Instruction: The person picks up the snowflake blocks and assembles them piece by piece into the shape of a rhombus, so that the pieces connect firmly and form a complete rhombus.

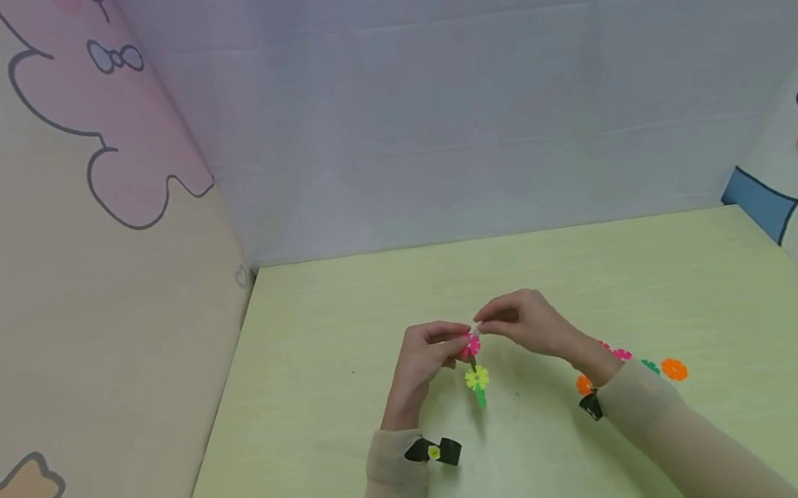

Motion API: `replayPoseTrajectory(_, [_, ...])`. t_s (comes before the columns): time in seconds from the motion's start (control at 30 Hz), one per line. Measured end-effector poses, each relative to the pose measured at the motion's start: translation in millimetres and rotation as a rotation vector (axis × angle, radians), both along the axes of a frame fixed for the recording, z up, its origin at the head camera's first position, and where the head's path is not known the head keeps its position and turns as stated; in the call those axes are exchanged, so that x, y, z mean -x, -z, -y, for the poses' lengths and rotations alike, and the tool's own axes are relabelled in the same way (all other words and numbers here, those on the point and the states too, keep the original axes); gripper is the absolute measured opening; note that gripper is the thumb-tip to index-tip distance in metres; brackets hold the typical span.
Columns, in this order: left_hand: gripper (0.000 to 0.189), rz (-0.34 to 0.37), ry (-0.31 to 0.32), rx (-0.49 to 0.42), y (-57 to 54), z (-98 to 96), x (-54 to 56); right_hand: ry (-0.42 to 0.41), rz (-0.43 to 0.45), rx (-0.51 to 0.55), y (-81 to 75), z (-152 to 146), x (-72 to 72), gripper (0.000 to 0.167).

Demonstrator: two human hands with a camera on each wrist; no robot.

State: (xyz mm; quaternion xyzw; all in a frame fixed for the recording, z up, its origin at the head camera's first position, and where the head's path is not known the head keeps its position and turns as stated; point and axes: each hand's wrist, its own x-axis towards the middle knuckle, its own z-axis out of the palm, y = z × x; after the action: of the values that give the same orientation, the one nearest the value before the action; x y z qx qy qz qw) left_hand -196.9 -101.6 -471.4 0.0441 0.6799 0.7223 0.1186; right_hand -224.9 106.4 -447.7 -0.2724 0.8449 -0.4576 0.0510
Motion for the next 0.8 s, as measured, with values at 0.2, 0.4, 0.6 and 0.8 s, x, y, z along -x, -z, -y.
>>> replayPoseTrajectory(0.2, [0.015,0.021,-0.011,0.003,-1.4,1.7,-0.8,0.028,-0.017,-0.065,-1.0,-11.7,1.5,0.019])
replayPoseTrajectory(0.4, [0.018,0.041,-0.023,-0.005,-2.1,3.7,0.3,0.097,-0.017,-0.189,-0.2,-41.0,3.4,0.019])
replayPoseTrajectory(0.6, [0.02,0.051,-0.027,-0.012,-0.4,4.5,0.4,0.083,-0.031,-0.302,8.0,-71.0,4.9,0.022])
replayPoseTrajectory(0.8, [0.018,0.05,-0.023,-0.009,0.8,2.0,1.4,0.084,-0.004,-0.386,13.9,-98.5,2.8,0.026])
